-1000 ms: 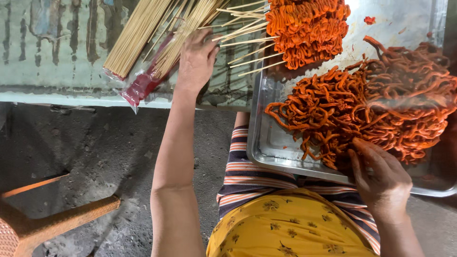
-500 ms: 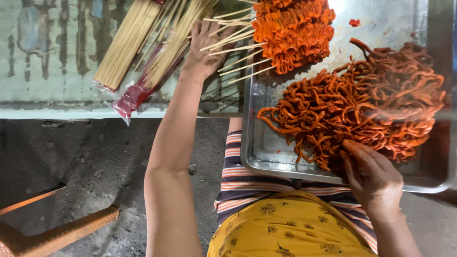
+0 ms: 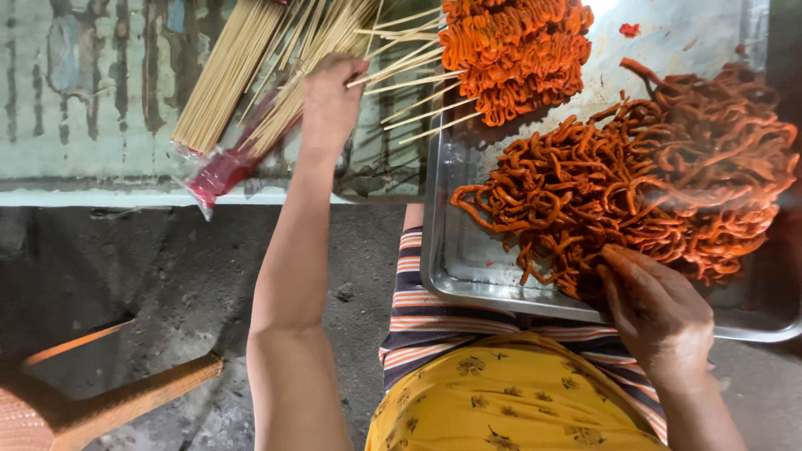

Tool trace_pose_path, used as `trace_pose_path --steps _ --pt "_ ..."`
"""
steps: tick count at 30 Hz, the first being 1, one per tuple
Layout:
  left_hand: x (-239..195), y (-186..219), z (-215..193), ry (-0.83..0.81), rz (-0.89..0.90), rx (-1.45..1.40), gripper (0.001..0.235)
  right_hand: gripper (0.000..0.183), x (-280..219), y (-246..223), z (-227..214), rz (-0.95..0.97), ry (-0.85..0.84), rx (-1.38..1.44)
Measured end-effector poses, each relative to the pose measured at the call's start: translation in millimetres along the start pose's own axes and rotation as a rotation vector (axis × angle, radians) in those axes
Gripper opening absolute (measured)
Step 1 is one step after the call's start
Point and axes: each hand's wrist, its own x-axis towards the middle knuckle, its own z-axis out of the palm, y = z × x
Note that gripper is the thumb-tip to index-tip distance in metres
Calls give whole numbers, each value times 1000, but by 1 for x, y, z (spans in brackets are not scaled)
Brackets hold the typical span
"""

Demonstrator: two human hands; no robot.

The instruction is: The person threads long, orange-colored animal intestines onto wooden skewers by hand, picking them up from a metal tray and sliding them along the skewers.

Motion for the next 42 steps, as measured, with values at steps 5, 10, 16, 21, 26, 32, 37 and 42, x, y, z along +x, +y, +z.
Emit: trace_pose_path --steps 5,10,16,21,26,32,37,42 --pt "-12 7 -25 -45 165 125 8 23 2 2 1 -33 -7 12" --pt "-21 20 -32 -63 218 203 8 22 6 -3 -4 -50 2 19" --pt "-33 27 -55 -104 301 384 19 22 10 -10 -7 -66 13 15" --pt "-37 34 -72 -134 350 403 39 23 16 -16 -9 -70 23 20" --pt "-48 34 -66 -40 319 315 25 24 17 -16 -9 -66 9 11" --pt "-55 39 -78 31 177 189 19 20 15 -12 -8 -57 -5 13" --pt "-56 73 -101 94 141 49 19 20 5 -5 -6 -52 -10 20" --pt "-45 95 -110 192 -112 -262 13 24 -1 2 -3 -62 -8 -8"
